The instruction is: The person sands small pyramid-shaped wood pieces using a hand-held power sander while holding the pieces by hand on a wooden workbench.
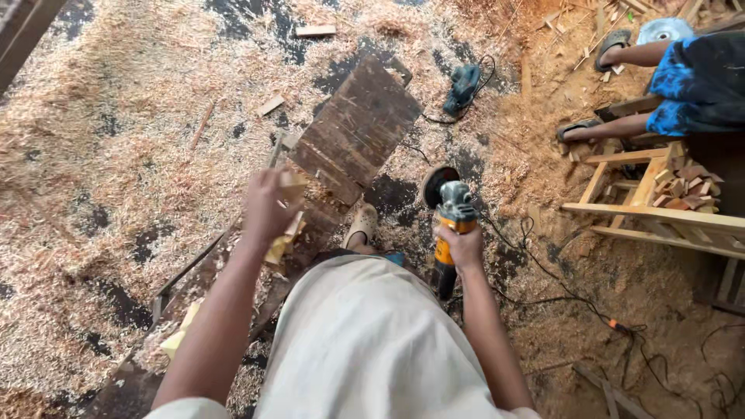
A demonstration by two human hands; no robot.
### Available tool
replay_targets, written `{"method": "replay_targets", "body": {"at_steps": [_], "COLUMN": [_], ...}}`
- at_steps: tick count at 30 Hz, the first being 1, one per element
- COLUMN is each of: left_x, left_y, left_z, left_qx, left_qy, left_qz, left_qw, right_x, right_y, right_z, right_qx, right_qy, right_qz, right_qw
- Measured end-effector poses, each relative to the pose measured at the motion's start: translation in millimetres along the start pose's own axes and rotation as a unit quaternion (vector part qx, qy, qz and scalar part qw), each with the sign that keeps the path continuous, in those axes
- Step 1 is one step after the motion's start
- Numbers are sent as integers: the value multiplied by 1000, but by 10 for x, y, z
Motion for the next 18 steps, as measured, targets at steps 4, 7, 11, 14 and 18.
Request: {"method": "replay_targets", "body": {"at_steps": [4,7,11,14,18], "left_x": [-818,-1156,-1223,-1317,-1877], "left_y": [-558,-888,-1035,-890,-54], "left_z": [627,923,1162,1386,1762], "left_qx": [-88,-80,-75,-70,19], "left_qy": [-89,-154,-178,-127,189], "left_qz": [-61,-65,-25,-27,-346], "left_qw": [990,983,981,989,919], "right_x": [-52,28,127,175,201], "right_y": [-339,-600,-907,-1176,-1451], "right_z": [-184,-295,-264,-124,175], "right_qx": [11,27,-34,-84,-121], "right_qy": [-49,-97,-218,-331,-459], "right_qz": [-4,4,-12,-58,-77], "right_qw": [999,995,975,938,877]}}
Point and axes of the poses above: each hand's wrist, its own y-axis away from the middle knuckle, its own x-axis out of the back of the hand, z = x × y, the point moved 4 cm from there along -y, towards the middle knuckle, and after that the axes turned 2 degrees about -z, right-handed, at the moved point
